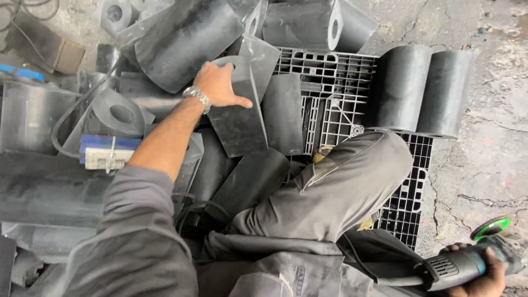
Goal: The recorder uses a handheld angle grinder to shape and smooth black rubber industrial components while sitting on a pallet.
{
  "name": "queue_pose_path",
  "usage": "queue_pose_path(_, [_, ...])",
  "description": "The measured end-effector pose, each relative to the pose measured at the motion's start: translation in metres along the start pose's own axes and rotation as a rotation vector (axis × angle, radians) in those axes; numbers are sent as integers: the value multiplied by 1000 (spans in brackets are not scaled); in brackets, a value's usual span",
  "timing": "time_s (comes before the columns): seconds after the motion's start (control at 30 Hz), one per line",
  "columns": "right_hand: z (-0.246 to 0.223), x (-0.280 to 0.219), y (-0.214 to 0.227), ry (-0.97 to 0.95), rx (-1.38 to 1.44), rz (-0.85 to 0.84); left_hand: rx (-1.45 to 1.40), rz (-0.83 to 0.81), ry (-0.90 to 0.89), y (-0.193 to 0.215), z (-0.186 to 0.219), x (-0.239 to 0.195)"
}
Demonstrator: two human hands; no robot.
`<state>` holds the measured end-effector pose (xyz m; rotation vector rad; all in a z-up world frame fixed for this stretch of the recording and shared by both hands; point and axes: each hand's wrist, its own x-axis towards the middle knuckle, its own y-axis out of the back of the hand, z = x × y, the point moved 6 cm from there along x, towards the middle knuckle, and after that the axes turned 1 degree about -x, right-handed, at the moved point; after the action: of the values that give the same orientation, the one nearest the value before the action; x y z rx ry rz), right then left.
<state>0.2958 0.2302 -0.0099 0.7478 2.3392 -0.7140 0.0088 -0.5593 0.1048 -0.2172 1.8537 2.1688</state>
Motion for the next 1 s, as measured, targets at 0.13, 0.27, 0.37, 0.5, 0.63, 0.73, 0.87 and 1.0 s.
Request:
queue_pose_path(0.13, [4,-33,-26,1,31,57,130,139,-72,32,38,-23])
queue_pose_path(0.27, [7,-54,-47,26,137,151,123,46,-109,62,90,-34])
queue_pose_path(0.37, [5,-67,-63,65,178,215,158,248,-208,104,121,-28])
queue_pose_path(0.5, [-6,-88,-92,112,223,230,201,360,-356,146,182,6])
queue_pose_path(0.63, [3,-91,-91,79,280,217,243,523,-656,157,263,41])
queue_pose_path(0.73, [-5,-98,-109,78,292,247,298,440,-841,129,335,71])
queue_pose_path(0.87, [-6,-108,-105,82,343,266,273,410,-1129,78,420,89])
queue_pose_path(1.0, [-11,-115,-107,96,376,309,298,169,-1237,15,493,83])
